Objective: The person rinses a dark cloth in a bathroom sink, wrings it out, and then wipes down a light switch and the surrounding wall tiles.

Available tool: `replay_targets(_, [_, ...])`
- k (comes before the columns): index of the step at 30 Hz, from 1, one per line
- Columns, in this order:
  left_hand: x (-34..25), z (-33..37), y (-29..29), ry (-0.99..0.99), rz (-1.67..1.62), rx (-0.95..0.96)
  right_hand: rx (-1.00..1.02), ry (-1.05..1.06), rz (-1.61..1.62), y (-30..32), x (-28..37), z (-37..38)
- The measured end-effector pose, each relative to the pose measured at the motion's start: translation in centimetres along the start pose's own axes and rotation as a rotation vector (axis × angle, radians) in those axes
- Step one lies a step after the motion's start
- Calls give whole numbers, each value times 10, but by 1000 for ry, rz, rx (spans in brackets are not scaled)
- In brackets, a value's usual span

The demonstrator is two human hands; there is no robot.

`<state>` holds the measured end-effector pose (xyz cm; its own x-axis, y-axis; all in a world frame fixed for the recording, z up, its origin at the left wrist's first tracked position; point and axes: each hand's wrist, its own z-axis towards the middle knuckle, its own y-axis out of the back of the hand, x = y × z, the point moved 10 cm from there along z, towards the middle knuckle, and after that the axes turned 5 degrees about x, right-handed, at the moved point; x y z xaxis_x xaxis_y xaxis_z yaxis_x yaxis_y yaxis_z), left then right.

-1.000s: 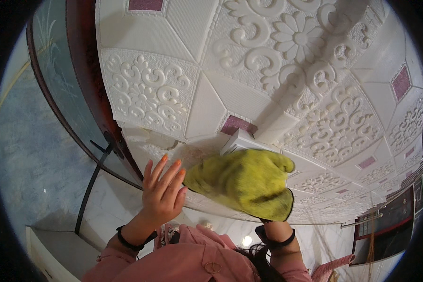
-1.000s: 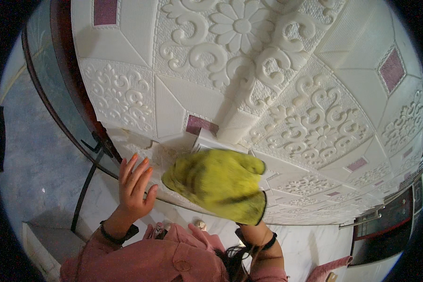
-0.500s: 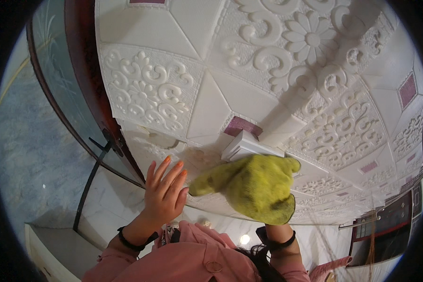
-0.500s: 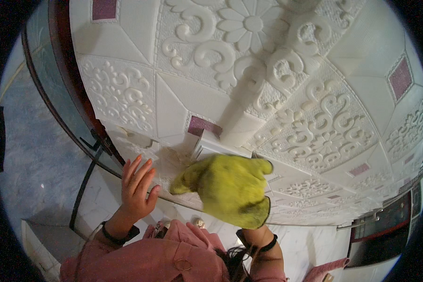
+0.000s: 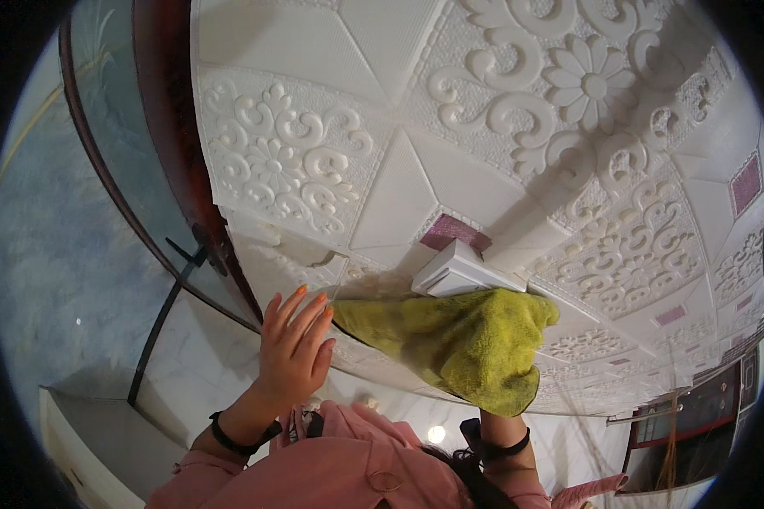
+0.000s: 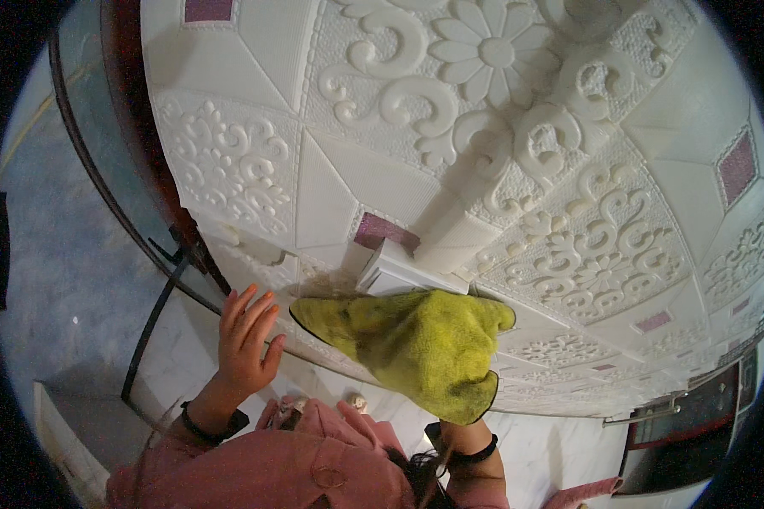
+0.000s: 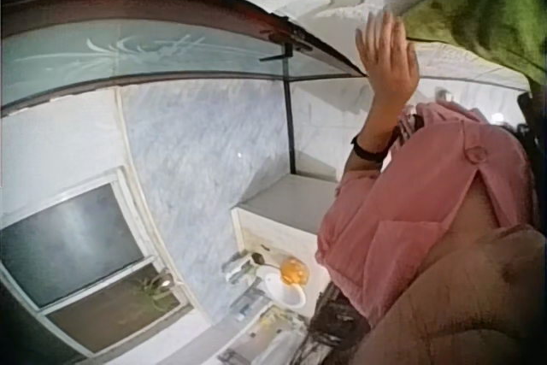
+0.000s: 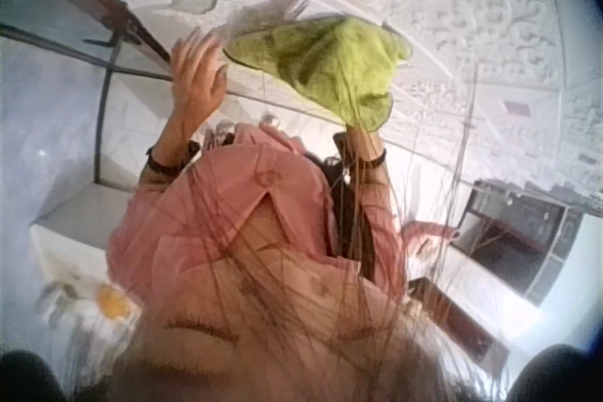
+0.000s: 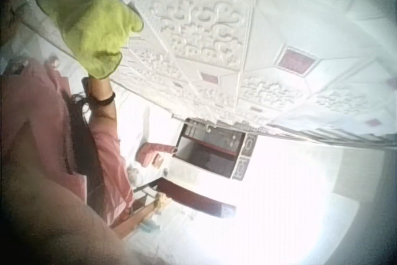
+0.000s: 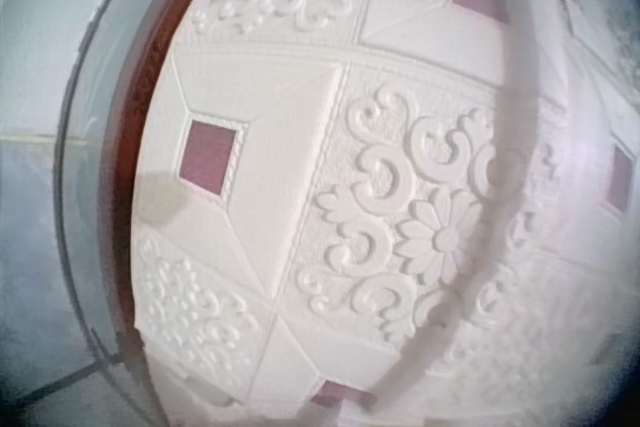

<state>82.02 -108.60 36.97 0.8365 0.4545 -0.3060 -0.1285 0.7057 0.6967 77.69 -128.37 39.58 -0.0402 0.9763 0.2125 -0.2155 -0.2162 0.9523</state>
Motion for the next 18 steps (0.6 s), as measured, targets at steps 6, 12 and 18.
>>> replay_targets(6, [1,2,-3,15,22,16,-16,26,-39,1,15,4])
replay_targets(12, [-7,3,-4,-2,-29,10,6,55,-42,-10,27,13])
replay_targets(18, [5,-10,-5,56,-26,33,-3,12,-27,-2,16,2])
